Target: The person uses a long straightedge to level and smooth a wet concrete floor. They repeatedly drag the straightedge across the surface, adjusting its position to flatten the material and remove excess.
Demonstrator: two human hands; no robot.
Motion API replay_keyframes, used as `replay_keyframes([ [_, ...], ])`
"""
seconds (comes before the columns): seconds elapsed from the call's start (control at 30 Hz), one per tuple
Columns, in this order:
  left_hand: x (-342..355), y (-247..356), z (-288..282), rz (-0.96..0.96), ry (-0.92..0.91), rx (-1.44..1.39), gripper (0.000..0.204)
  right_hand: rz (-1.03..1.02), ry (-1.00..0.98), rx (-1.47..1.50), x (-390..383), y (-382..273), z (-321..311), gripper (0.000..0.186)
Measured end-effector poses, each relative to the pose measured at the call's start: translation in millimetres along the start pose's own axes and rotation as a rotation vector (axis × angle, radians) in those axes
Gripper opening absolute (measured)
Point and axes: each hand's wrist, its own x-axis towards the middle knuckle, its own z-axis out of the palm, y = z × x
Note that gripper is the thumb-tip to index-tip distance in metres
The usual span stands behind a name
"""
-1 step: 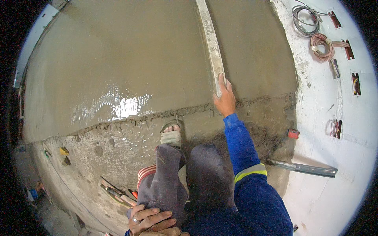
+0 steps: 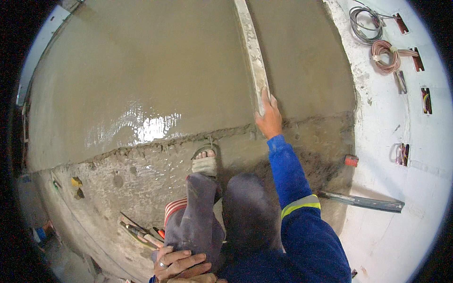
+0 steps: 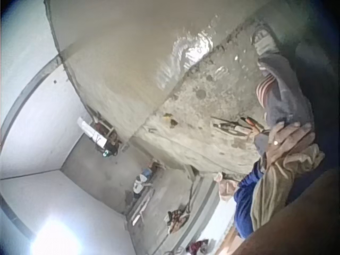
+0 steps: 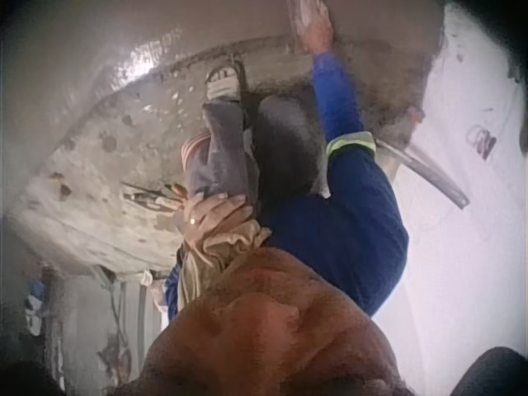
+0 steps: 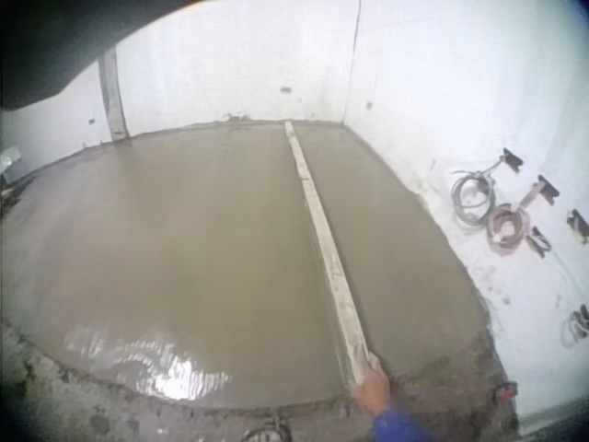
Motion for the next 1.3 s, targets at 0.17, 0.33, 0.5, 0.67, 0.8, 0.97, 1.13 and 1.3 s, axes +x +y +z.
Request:
replay_keyframes([
  [0.17,16,13,-8,-0.138,-0.094,0.041,0.047,0.046,-0.055,0.003,8,8,-4,0.09],
  [0.33,0,15,-2,-0.101,-0.11,0.082,0.044,0.025,-0.017,-0.021,-7,6,-15,0.092],
  [0.5,-3,10,4,-0.089,-0.118,0.096,0.042,0.048,-0.005,-0.002,15,9,-18,0.091],
  [0.67,-8,14,6,-0.101,-0.126,0.114,0.04,0.081,-0.025,-0.052,3,1,-17,0.091],
  [0.8,-7,11,10,-0.091,-0.142,0.101,0.039,0.069,0.02,-0.064,26,16,-21,0.091],
  [0.97,-9,15,9,-0.112,-0.143,0.121,0.038,0.13,-0.02,-0.083,5,6,-16,0.09],
  [1.13,-6,11,11,-0.11,-0.154,0.109,0.038,0.103,0.016,-0.06,28,15,-20,0.09],
  [1.3,-7,14,7,-0.139,-0.156,0.111,0.038,0.104,0.001,-0.089,7,22,-17,0.088],
])
